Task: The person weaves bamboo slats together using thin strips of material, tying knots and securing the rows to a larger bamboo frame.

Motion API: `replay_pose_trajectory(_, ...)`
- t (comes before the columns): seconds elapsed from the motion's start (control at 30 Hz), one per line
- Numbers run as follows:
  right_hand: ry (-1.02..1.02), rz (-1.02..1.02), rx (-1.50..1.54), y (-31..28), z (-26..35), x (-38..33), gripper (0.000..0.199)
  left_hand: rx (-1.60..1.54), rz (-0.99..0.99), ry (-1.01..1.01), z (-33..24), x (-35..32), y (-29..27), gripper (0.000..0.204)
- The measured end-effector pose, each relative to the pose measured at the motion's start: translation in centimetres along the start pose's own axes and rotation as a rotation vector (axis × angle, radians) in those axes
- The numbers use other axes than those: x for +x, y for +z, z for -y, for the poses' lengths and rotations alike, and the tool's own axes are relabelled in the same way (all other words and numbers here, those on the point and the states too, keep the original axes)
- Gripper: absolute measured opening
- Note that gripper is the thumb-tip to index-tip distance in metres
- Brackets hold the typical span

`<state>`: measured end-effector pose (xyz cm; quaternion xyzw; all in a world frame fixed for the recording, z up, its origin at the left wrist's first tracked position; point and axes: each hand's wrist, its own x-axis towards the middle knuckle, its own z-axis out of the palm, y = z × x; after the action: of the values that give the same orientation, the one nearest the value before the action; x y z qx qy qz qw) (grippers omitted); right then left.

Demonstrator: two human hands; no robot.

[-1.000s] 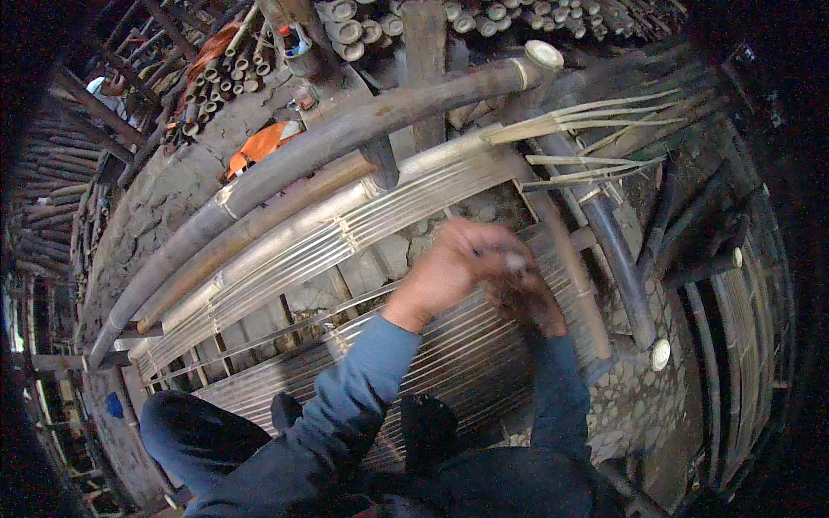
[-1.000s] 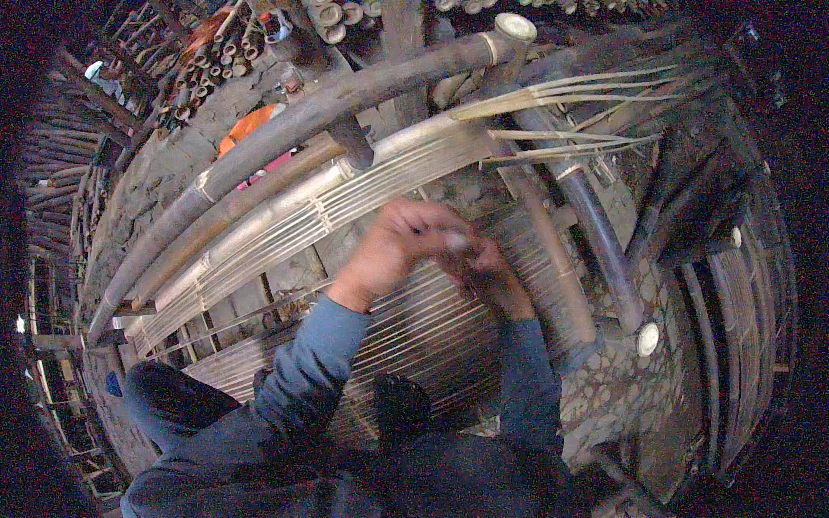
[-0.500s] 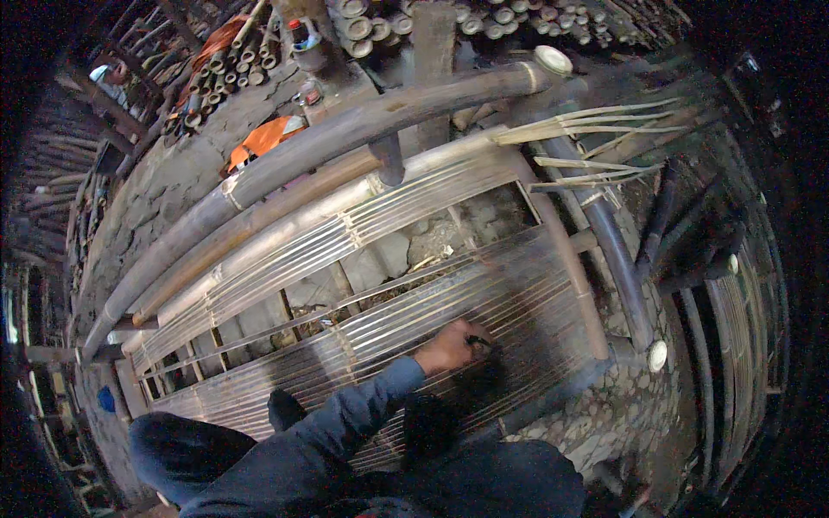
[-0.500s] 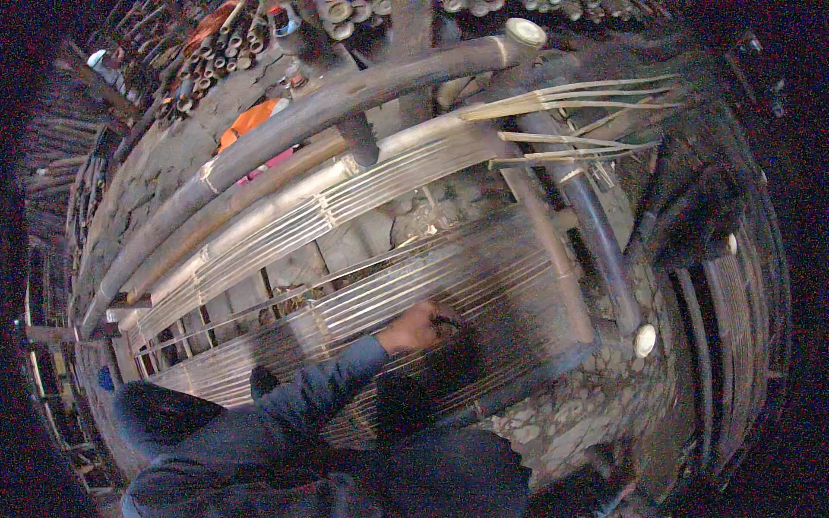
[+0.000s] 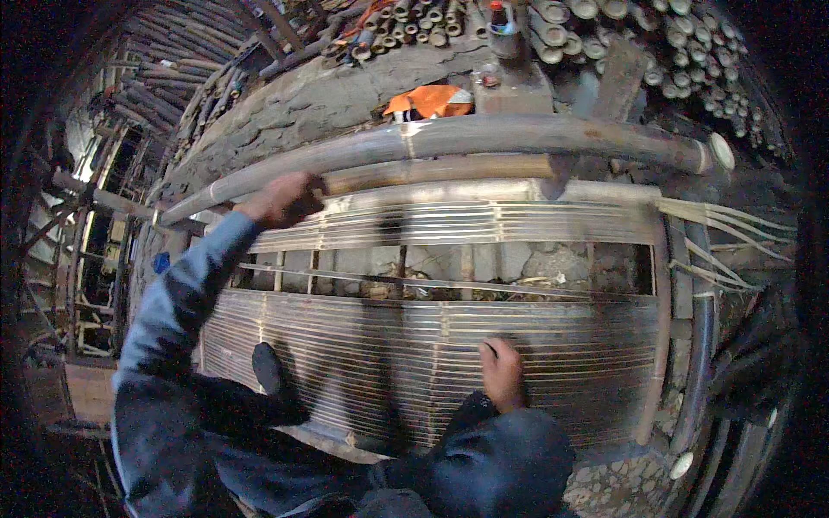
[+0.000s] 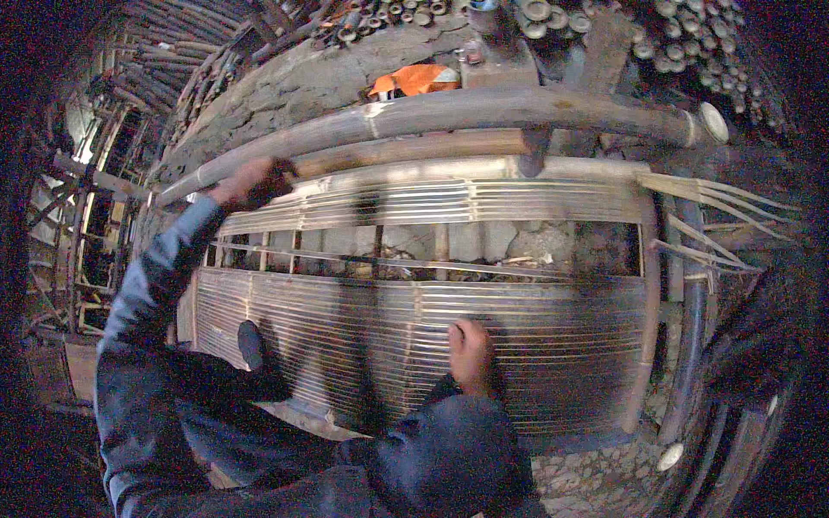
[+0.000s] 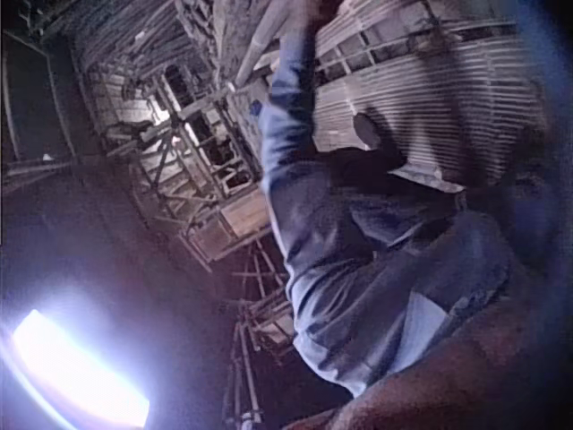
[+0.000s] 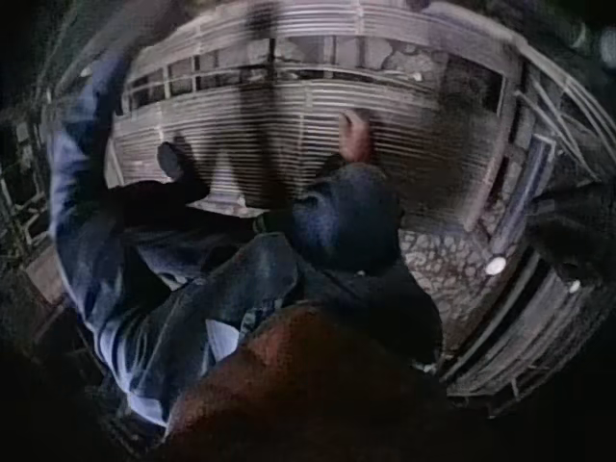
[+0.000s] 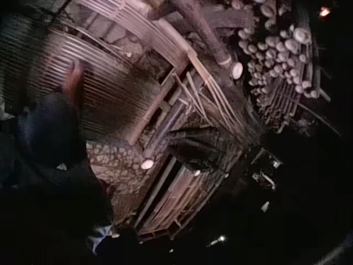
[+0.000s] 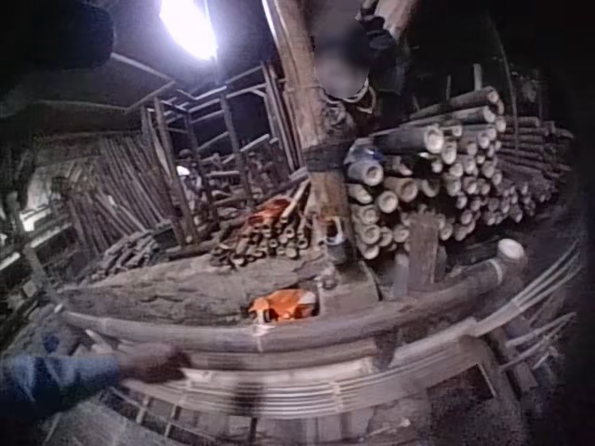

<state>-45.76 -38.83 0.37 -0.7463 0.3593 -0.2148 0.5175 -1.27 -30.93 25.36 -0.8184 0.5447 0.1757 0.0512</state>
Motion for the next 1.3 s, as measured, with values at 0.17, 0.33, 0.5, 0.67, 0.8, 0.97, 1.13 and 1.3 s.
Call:
replay_pose_trajectory(0.17, -0.126, 0.167, -0.426, 11.1, 4.3, 1.5, 0.027, -0.18, 0.07, -0.245, 13.5, -13.0, 1.7, 0.025)
replay_pose_trajectory(0.33, -0.19, 0.184, -0.75, 16.1, 5.5, 1.7, 0.031, -0.324, 0.118, -0.166, 12.5, -17.3, 11.0, 0.023)
replay_pose_trajectory(0.5, -0.15, 0.254, -0.871, 18.4, 6.8, 1.2, 0.026, -0.667, 0.065, 0.119, 10.4, -15.7, 23.6, 0.026)
replay_pose_trajectory(0.67, -0.224, 0.226, -0.916, 19.6, 7.6, 1.3, 0.015, -0.709, 0.064, 0.337, 7.4, -11.8, 25.8, 0.029)
replay_pose_trajectory(0.8, 0.18, 0.125, -0.284, 14.5, 3.7, 0.2, 0.016, -0.877, -0.026, 0.455, 4.7, -9.1, 25.3, 0.03)
replay_pose_trajectory(0.97, 0.273, -0.281, -0.489, 3.5, 7.9, -4.8, 0.024, -1.051, -0.195, 0.548, 6.6, -7.4, 27.6, 0.026)
replay_pose_trajectory(1.13, 0.531, -0.47, -0.584, 3.7, 8.9, -17.1, 0.034, -1.04, -0.137, 0.411, 10.4, -9.5, 27.2, 0.021)
replay_pose_trajectory(1.3, 0.728, -0.187, -1.065, 18.2, 6.8, -27.7, 0.058, -0.943, -0.1, 0.318, 13.1, -10.4, 27.7, 0.019)
